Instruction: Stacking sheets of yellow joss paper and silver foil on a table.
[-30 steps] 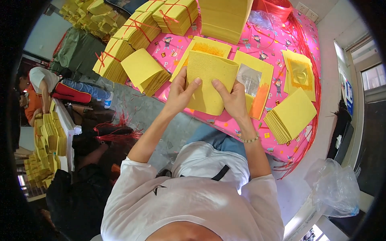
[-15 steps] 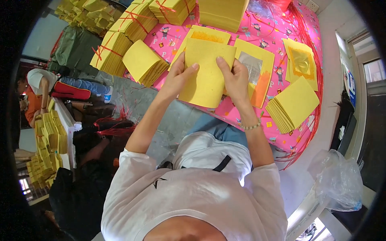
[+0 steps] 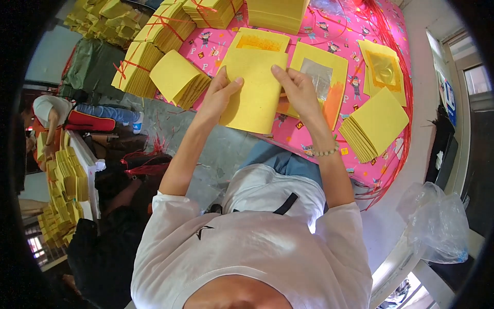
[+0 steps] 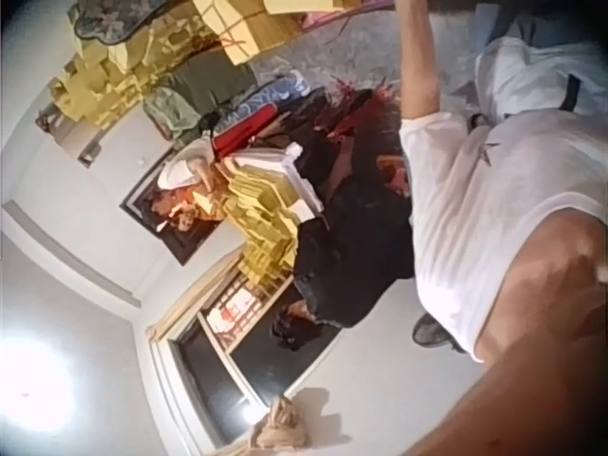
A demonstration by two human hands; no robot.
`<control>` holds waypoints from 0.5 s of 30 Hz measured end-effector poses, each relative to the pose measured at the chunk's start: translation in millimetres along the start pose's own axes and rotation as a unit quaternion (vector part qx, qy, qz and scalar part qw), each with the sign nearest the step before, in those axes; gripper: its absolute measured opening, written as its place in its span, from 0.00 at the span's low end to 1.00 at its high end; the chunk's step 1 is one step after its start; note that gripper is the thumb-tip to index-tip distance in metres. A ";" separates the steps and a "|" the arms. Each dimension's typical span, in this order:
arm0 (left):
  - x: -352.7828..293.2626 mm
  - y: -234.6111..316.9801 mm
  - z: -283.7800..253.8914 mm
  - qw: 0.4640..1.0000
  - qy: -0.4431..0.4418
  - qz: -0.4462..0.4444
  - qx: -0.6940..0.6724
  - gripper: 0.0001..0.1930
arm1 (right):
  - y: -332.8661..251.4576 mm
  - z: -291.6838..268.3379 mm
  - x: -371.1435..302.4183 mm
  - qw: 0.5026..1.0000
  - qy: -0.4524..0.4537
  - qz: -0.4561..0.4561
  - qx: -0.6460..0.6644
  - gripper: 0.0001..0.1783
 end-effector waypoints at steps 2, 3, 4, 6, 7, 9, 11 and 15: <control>-0.2 3.9 0.8 0.999 -0.005 -0.032 -0.011 0.19 | 6.8 2.7 -4.5 0.995 -0.047 0.030 -0.078 0.19; -0.2 1.5 0.6 0.999 -0.007 -0.034 -0.012 0.19 | 9.0 2.1 -5.0 0.995 -0.045 0.032 -0.077 0.19; 0.3 0.2 0.2 1.000 -0.006 -0.027 -0.002 0.19 | 9.1 1.2 -3.9 0.996 -0.032 0.020 -0.083 0.20; 1.1 -2.1 -1.2 1.000 -0.005 -0.021 0.007 0.19 | 7.9 1.5 -4.6 0.996 -0.017 0.009 -0.089 0.20; 1.2 -2.4 -3.3 1.000 0.001 -0.021 0.004 0.20 | 8.0 4.1 -4.9 0.996 -0.024 0.023 -0.079 0.20; 1.8 -2.3 -7.9 1.000 0.008 -0.023 0.001 0.20 | 8.5 7.6 -7.2 0.996 -0.030 0.039 -0.068 0.19; 3.2 5.1 -8.6 1.000 -0.001 0.007 0.009 0.20 | 12.3 14.2 -14.2 0.991 -0.074 0.080 -0.083 0.18; 2.5 4.2 -5.9 0.999 0.010 0.005 0.033 0.20 | 20.7 7.7 -7.8 0.991 -0.066 0.047 -0.103 0.18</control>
Point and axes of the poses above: each hand's wrist, its own x-axis towards the middle knuckle, its own z-axis out of the palm, y = z × x, the point moved 7 cm from there along x, towards the middle knuckle, and after that the axes turned 2 degrees about z, right-handed, at the moved point
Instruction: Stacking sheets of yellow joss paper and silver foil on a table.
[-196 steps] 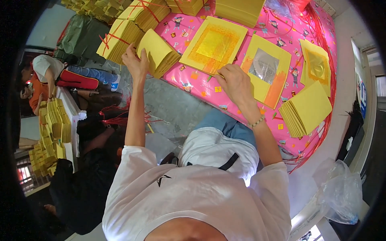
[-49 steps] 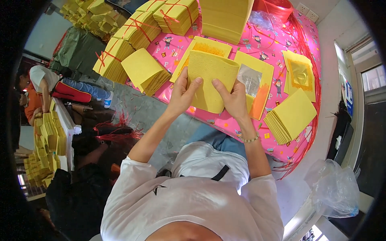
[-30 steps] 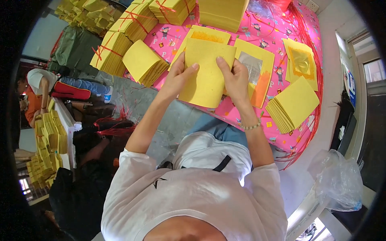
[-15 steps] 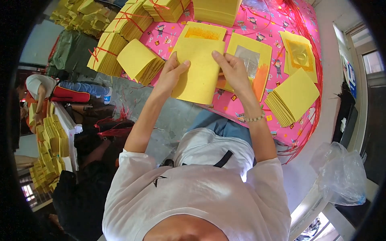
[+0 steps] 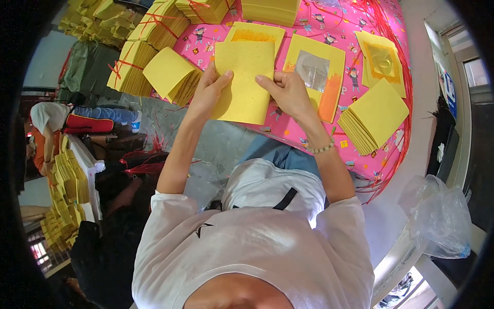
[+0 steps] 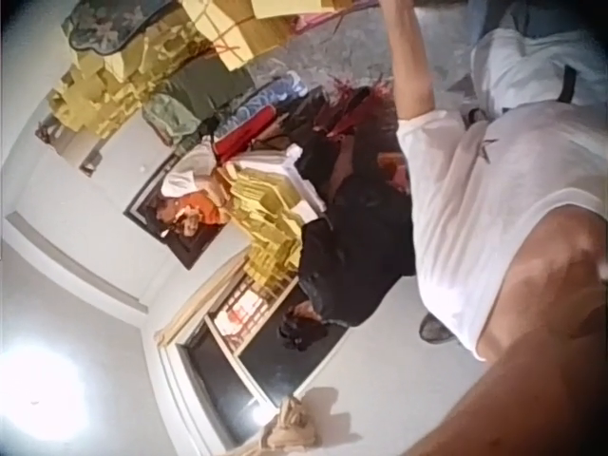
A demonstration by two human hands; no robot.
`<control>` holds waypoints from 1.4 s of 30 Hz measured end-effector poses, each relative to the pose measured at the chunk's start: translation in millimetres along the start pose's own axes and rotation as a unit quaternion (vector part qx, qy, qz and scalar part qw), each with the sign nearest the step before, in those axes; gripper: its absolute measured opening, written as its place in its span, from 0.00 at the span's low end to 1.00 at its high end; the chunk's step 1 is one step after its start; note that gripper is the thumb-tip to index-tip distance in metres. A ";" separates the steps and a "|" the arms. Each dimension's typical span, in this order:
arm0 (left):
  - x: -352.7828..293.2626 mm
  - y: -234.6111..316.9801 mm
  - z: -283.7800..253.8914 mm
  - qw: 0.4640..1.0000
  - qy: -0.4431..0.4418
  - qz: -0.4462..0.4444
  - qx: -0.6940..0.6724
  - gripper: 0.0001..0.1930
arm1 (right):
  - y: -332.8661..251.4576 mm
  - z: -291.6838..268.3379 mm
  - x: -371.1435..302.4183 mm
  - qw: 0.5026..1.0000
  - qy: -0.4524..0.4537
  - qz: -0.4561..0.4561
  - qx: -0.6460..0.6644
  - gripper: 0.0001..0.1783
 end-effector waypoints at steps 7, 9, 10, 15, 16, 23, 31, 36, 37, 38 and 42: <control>2.8 -1.7 -8.4 1.000 0.022 -0.001 -0.004 0.16 | -1.4 10.7 -7.3 0.998 -0.040 0.046 0.002 0.17; 4.1 -4.9 -10.2 0.999 0.034 -0.009 0.001 0.15 | -3.2 11.6 -7.3 0.999 -0.033 0.041 0.009 0.17; 6.8 -7.7 -11.7 0.999 0.032 -0.020 -0.012 0.16 | -3.1 12.6 -6.3 0.999 -0.031 0.041 0.008 0.18; 9.3 -7.7 -16.0 0.998 0.042 -0.035 -0.030 0.17 | 8.1 12.4 -9.2 0.996 -0.051 0.062 -0.040 0.20; 9.8 -9.0 -16.6 0.998 0.046 -0.032 -0.028 0.18 | 9.2 11.9 -8.2 0.997 -0.040 0.054 -0.041 0.19; 10.1 -5.0 -22.6 0.997 0.072 -0.005 -0.008 0.18 | 21.4 20.7 -15.9 0.996 -0.040 0.074 0.016 0.19; 1.3 1.1 -26.4 0.990 0.122 0.070 -0.003 0.18 | 27.0 15.6 -16.9 0.992 -0.072 0.098 -0.028 0.17; -15.6 3.1 -18.4 0.992 0.093 0.087 0.014 0.18 | -3.0 14.9 -6.5 0.998 -0.060 0.007 0.019 0.15; -21.2 -0.9 -15.7 0.994 0.070 0.077 0.036 0.18 | -9.2 7.0 1.5 0.999 -0.028 -0.022 0.029 0.16; -25.2 -4.6 -10.4 0.995 0.045 0.066 0.057 0.18 | -14.5 -3.3 9.0 0.998 0.006 -0.049 0.040 0.16; -34.4 -17.4 -11.5 0.993 0.049 0.072 0.075 0.17 | -9.6 -5.2 17.7 0.999 0.027 -0.032 0.016 0.15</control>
Point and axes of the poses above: each hand's wrist, its own x-axis towards the middle knuckle, its own z-axis out of the palm, y = z × x, the point moved 7 cm from there along x, towards the middle knuckle, and after that the axes turned 2 degrees about z, right-handed, at the moved point
